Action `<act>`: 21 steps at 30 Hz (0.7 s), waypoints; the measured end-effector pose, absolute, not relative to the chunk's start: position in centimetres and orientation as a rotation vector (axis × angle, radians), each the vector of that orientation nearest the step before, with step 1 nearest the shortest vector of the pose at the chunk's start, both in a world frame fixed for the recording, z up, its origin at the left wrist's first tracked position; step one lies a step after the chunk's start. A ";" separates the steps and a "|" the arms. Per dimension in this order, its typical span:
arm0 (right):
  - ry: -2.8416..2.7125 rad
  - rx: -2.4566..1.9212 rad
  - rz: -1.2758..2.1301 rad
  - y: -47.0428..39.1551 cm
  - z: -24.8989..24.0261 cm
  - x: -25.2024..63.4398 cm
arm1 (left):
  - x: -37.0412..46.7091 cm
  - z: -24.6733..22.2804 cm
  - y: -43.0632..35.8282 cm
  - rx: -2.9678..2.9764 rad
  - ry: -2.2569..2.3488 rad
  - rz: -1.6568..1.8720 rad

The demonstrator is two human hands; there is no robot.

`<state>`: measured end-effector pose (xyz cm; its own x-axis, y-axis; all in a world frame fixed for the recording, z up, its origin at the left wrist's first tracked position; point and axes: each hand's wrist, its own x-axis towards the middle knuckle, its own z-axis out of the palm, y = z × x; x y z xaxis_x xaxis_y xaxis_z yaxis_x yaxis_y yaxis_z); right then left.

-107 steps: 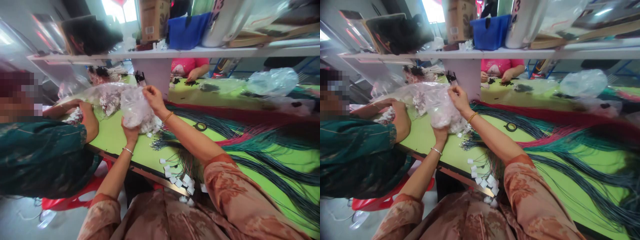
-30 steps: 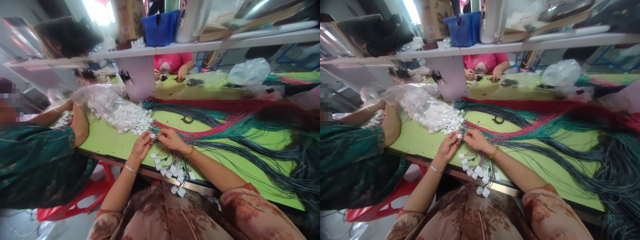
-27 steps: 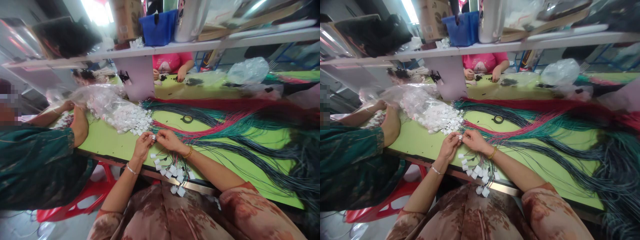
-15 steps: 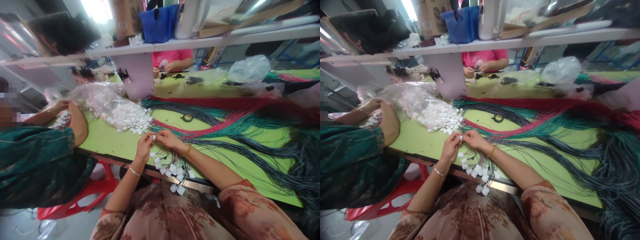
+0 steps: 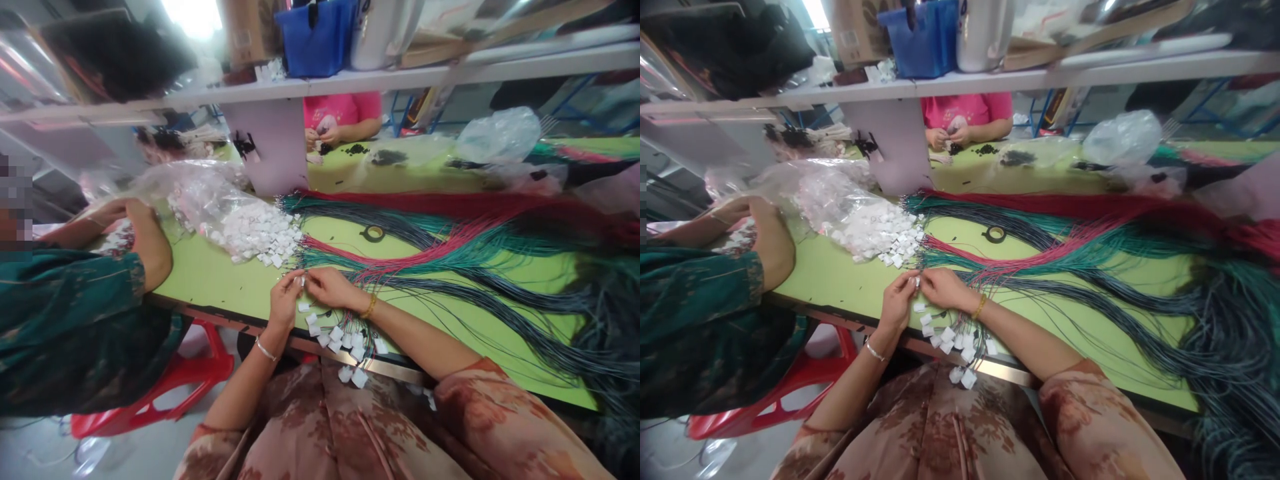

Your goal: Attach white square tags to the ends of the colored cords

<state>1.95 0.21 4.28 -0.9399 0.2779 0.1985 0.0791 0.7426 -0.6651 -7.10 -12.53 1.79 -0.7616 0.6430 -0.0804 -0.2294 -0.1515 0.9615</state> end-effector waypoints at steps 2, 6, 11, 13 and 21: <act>-2.729 -0.282 1.025 2.0 4.3 1.4 | -7.7 1.8 -13.0 0.436 1.523 1.923; -2.816 -0.634 0.608 5.7 4.0 0.4 | -8.5 2.4 -13.2 0.425 1.502 1.891; -2.872 -0.602 0.515 7.1 3.0 0.2 | -8.3 2.6 -12.7 0.414 1.477 1.894; -2.863 -0.520 0.537 7.2 2.9 0.5 | -8.2 2.5 -12.6 0.397 1.460 1.920; -2.691 -0.589 0.746 7.0 3.7 -0.1 | -8.3 2.9 -12.1 0.340 1.345 1.968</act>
